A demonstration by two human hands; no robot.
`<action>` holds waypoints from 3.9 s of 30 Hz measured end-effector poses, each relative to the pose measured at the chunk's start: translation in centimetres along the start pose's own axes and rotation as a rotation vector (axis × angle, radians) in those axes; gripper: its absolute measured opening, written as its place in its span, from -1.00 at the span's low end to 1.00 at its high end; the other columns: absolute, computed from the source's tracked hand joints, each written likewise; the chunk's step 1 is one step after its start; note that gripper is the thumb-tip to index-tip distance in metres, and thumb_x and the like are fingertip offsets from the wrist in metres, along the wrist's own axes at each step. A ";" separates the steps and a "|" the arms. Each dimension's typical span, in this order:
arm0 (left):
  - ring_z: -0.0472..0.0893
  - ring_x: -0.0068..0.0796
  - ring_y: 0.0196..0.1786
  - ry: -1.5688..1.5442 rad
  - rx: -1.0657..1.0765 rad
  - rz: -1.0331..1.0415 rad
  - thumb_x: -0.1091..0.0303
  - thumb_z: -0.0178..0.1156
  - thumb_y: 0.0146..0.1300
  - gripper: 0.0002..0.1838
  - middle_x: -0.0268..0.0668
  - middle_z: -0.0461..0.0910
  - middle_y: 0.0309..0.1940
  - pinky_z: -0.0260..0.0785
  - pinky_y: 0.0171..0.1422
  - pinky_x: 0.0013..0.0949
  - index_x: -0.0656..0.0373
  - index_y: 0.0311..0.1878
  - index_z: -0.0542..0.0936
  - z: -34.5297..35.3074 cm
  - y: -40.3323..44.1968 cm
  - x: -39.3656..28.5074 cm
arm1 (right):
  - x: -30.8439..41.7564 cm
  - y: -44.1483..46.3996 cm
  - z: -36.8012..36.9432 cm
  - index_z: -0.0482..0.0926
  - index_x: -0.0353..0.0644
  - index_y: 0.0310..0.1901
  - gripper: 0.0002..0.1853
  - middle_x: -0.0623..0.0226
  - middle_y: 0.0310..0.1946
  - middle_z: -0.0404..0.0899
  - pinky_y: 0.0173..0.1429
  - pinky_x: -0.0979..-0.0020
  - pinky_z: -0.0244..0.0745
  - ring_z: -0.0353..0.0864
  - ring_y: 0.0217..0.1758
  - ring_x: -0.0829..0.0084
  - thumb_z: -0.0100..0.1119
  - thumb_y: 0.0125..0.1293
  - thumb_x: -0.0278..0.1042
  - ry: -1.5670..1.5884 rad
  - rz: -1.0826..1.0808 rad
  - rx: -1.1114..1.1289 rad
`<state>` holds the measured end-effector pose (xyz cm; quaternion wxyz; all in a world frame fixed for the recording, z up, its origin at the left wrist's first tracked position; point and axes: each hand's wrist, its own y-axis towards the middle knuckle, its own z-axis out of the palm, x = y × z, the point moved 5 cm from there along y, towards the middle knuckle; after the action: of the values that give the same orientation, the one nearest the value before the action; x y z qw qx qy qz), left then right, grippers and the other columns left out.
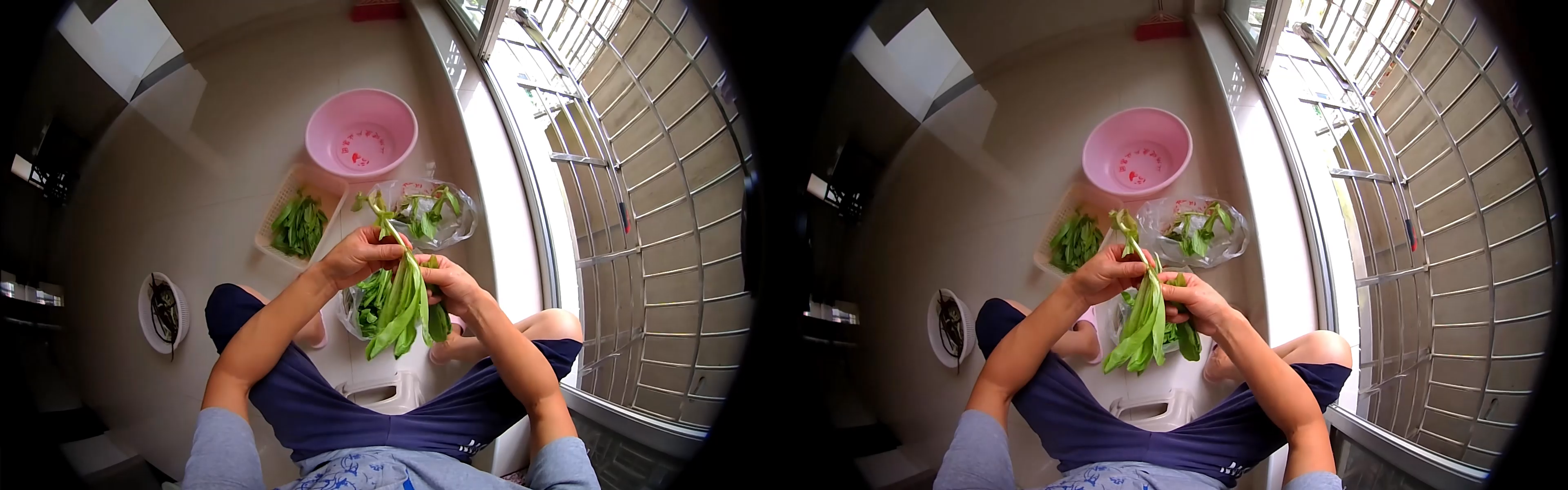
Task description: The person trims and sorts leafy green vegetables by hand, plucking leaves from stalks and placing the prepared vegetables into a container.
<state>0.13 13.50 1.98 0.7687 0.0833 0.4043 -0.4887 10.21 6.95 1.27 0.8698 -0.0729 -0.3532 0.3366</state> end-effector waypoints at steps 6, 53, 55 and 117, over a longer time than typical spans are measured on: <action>0.44 -0.57 -0.37 0.016 0.141 0.036 0.43 0.08 0.06 -0.89 -0.37 0.41 -0.36 0.34 -0.35 -0.52 0.20 -0.31 0.47 1.0 0.1 -0.1 | -0.3 0.3 0.0 0.40 -0.23 -0.16 -0.75 0.39 -0.31 0.49 -0.71 0.83 0.05 0.35 -0.59 0.81 -0.01 0.13 -0.33 0.122 -0.086 0.021; 0.46 -0.55 -0.45 0.171 -0.091 -0.086 0.46 0.12 -0.04 -0.91 -0.33 0.48 -0.50 0.32 -0.33 -0.51 0.23 -0.41 0.49 0.5 -0.2 0.2 | 1.3 0.2 -1.1 0.45 -0.23 -0.44 -0.85 0.40 -0.57 0.47 -0.48 0.63 0.33 0.44 -0.56 0.62 0.10 0.04 -0.32 -0.104 0.043 -0.099; 0.46 -0.55 -0.47 0.160 -0.083 -0.076 0.46 0.13 -0.03 -0.91 -0.32 0.48 -0.52 0.32 -0.33 -0.52 0.24 -0.42 0.49 0.5 -0.3 0.2 | 1.3 0.0 -0.7 0.46 -0.25 -0.44 -0.85 0.40 -0.58 0.47 -0.47 0.62 0.34 0.44 -0.58 0.61 0.10 0.03 -0.34 -0.074 0.047 -0.091; 0.49 -0.47 -0.48 0.093 -0.417 0.092 0.46 0.11 -0.01 -0.90 -0.25 0.49 -0.51 0.37 -0.31 -0.43 0.27 -0.41 0.48 -5.3 -4.4 -2.6 | 8.8 -0.7 -4.6 0.55 -0.28 -0.43 -0.88 0.31 -0.60 0.54 -0.49 0.61 0.34 0.45 -0.60 0.63 0.17 -0.03 -0.45 -1.260 -0.693 -0.938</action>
<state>-6.83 15.78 1.50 0.7712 -0.0369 0.5274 -0.3545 18.22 12.53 3.13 0.4451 -0.1126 -0.8754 -0.1515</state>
